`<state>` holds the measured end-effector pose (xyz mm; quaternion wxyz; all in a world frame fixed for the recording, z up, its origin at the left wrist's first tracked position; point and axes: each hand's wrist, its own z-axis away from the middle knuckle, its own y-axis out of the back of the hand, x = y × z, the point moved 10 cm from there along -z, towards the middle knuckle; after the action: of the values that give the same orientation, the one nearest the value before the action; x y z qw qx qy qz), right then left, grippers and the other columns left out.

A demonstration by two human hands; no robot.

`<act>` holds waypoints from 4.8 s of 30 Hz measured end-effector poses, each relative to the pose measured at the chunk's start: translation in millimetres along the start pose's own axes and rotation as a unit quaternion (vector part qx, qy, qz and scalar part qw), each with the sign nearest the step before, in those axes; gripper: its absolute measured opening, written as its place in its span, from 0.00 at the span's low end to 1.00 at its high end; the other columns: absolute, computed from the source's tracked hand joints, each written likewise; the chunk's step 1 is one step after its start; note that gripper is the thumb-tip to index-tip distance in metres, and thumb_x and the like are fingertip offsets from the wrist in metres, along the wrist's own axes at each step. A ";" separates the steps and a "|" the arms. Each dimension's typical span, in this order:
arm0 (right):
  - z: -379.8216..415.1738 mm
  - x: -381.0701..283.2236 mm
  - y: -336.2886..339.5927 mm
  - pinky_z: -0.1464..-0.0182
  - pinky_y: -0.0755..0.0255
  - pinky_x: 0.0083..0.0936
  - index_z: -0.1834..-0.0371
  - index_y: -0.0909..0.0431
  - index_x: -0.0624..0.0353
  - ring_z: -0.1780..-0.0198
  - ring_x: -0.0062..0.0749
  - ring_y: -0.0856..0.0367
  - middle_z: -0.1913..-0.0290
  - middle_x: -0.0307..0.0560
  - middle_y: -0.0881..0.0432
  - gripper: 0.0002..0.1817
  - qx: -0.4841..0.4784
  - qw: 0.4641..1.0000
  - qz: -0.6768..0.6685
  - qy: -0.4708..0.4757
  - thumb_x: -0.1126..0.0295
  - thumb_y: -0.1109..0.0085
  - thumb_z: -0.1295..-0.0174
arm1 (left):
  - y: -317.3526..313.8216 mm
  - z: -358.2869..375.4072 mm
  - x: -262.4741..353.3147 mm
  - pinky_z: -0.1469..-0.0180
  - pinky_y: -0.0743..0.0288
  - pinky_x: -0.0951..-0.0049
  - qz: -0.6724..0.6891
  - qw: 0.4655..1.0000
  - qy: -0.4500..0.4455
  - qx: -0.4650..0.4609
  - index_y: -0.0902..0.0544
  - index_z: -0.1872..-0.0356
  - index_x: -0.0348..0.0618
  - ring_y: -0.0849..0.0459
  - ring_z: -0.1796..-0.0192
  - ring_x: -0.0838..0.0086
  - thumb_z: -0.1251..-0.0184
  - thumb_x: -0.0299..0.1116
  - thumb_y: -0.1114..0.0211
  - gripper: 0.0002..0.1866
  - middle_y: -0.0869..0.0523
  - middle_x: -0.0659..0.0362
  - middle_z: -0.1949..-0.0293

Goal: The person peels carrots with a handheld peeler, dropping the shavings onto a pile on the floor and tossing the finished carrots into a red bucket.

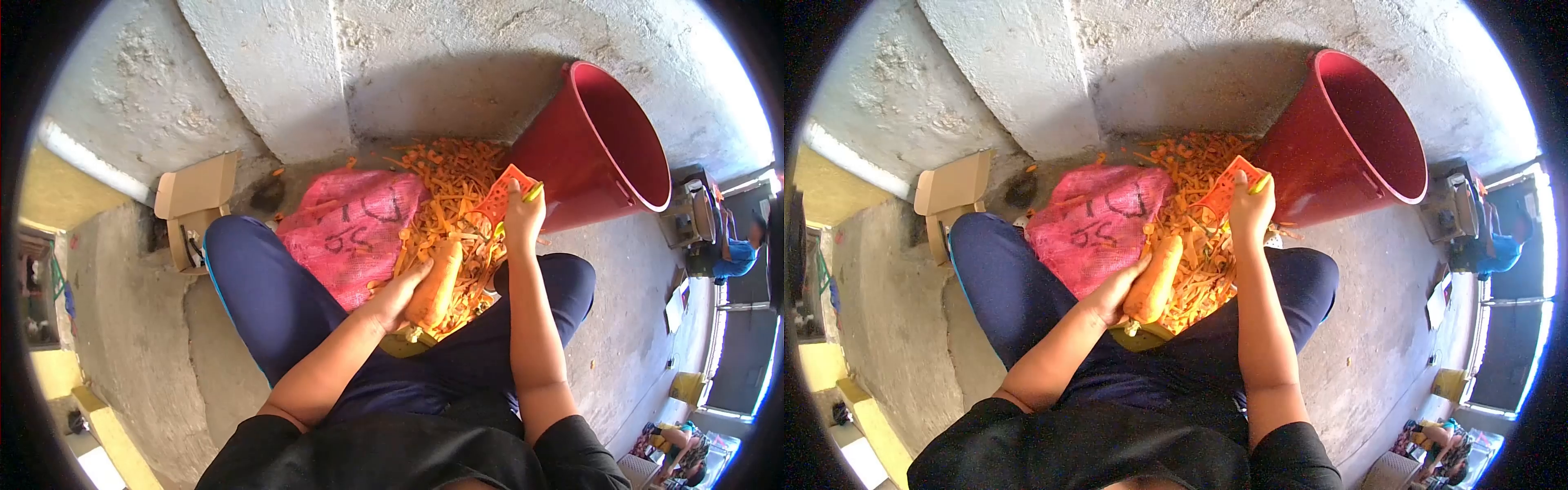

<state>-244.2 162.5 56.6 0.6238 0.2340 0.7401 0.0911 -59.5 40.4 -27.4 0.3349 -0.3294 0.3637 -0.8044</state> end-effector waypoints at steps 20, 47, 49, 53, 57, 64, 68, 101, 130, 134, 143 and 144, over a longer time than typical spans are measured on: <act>61.3 -53.3 -24.3 0.64 0.32 0.24 0.60 0.32 0.63 0.70 0.29 0.26 0.71 0.47 0.24 0.12 -0.105 0.989 -0.065 0.082 0.69 0.45 0.44 | -8.3 -9.4 15.9 0.64 0.23 0.70 -0.046 0.991 -0.018 -0.127 0.30 0.54 0.39 0.19 0.68 0.69 0.33 0.49 0.60 0.23 0.20 0.55 0.66; 32.2 -11.2 -15.6 0.63 0.34 0.21 0.62 0.31 0.63 0.69 0.22 0.30 0.70 0.41 0.26 0.09 -0.050 0.997 -0.059 0.004 0.72 0.46 0.43 | 3.3 -8.4 0.3 0.65 0.23 0.69 -0.013 0.996 0.031 -0.078 0.30 0.55 0.38 0.19 0.65 0.65 0.33 0.47 0.62 0.22 0.21 0.51 0.66; 16.0 -18.3 4.6 0.65 0.33 0.23 0.62 0.31 0.63 0.71 0.26 0.29 0.71 0.44 0.25 0.11 0.021 0.999 0.007 0.038 0.69 0.45 0.44 | 4.1 -4.8 -2.6 0.66 0.23 0.68 0.007 0.995 0.049 -0.090 0.30 0.55 0.38 0.19 0.67 0.65 0.33 0.48 0.60 0.22 0.21 0.50 0.66; 23.4 -14.0 0.2 0.63 0.34 0.21 0.61 0.32 0.64 0.69 0.23 0.30 0.69 0.42 0.26 0.12 -0.028 0.995 -0.095 0.018 0.69 0.45 0.43 | 24.3 -12.7 -1.2 0.67 0.22 0.64 0.062 0.997 0.047 0.000 0.30 0.54 0.39 0.19 0.68 0.64 0.34 0.48 0.58 0.22 0.21 0.50 0.65; 76.1 -36.5 -30.3 0.62 0.33 0.20 0.57 0.34 0.64 0.67 0.23 0.29 0.69 0.43 0.26 0.15 -0.154 0.976 -0.153 0.006 0.67 0.45 0.43 | 13.3 -13.7 8.5 0.61 0.22 0.66 0.012 0.998 0.009 -0.059 0.31 0.51 0.39 0.19 0.64 0.65 0.34 0.45 0.57 0.21 0.20 0.52 0.63; 104.4 -69.7 -44.5 0.67 0.29 0.25 0.60 0.32 0.64 0.71 0.34 0.21 0.73 0.52 0.23 0.15 -0.209 0.972 -0.087 0.063 0.68 0.42 0.46 | 18.1 -12.1 12.5 0.60 0.23 0.68 0.055 0.997 -0.014 0.058 0.31 0.52 0.39 0.19 0.62 0.67 0.32 0.42 0.61 0.19 0.21 0.53 0.60; 88.9 -61.7 -36.6 0.63 0.30 0.26 0.60 0.31 0.63 0.68 0.34 0.23 0.71 0.52 0.23 0.14 -0.167 0.982 -0.018 0.085 0.68 0.43 0.46 | 12.6 -11.6 14.6 0.62 0.23 0.69 -0.055 0.998 -0.019 0.021 0.31 0.54 0.38 0.19 0.64 0.68 0.32 0.44 0.62 0.20 0.21 0.53 0.62; 40.5 -18.2 -8.4 0.58 0.35 0.24 0.60 0.31 0.64 0.64 0.28 0.28 0.69 0.44 0.26 0.13 -0.060 0.991 -0.110 0.039 0.67 0.45 0.43 | 24.5 -13.5 7.2 0.61 0.23 0.69 -0.026 1.000 0.011 0.004 0.31 0.52 0.37 0.20 0.63 0.66 0.37 0.49 0.53 0.24 0.22 0.51 0.62; 98.5 -45.8 -50.5 0.68 0.32 0.16 0.57 0.35 0.63 0.68 0.19 0.28 0.68 0.41 0.26 0.13 -0.225 0.947 -0.227 -0.038 0.69 0.47 0.41 | 14.1 -14.6 11.5 0.58 0.23 0.70 0.076 0.997 -0.019 0.014 0.30 0.52 0.39 0.19 0.63 0.68 0.33 0.44 0.59 0.20 0.21 0.55 0.60; 103.4 -65.2 -46.0 0.68 0.29 0.26 0.59 0.33 0.64 0.71 0.36 0.22 0.73 0.53 0.24 0.15 -0.188 0.972 -0.062 0.127 0.69 0.43 0.46 | 19.0 -16.8 12.4 0.59 0.23 0.70 0.069 0.997 -0.020 0.039 0.30 0.52 0.39 0.19 0.62 0.70 0.32 0.44 0.61 0.20 0.21 0.54 0.59; 22.6 -30.5 -3.6 0.68 0.32 0.25 0.62 0.31 0.64 0.73 0.26 0.28 0.72 0.48 0.24 0.11 -0.001 0.998 0.030 0.058 0.69 0.46 0.43 | 15.5 -7.5 -1.4 0.69 0.22 0.70 -0.003 1.000 0.019 -0.010 0.29 0.56 0.35 0.19 0.69 0.68 0.35 0.50 0.55 0.25 0.20 0.51 0.68; 14.6 -25.6 5.7 0.68 0.33 0.24 0.63 0.31 0.64 0.73 0.25 0.29 0.72 0.47 0.24 0.10 0.027 0.997 0.047 0.046 0.69 0.46 0.43 | 13.7 -7.4 -2.6 0.69 0.22 0.69 0.007 0.999 0.031 -0.021 0.30 0.55 0.34 0.19 0.69 0.67 0.36 0.51 0.55 0.25 0.20 0.51 0.68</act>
<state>-225.9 153.5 78.6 0.5774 0.2806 0.7587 0.1106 -59.7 38.1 -43.1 0.3224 -0.3080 0.3931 -0.8041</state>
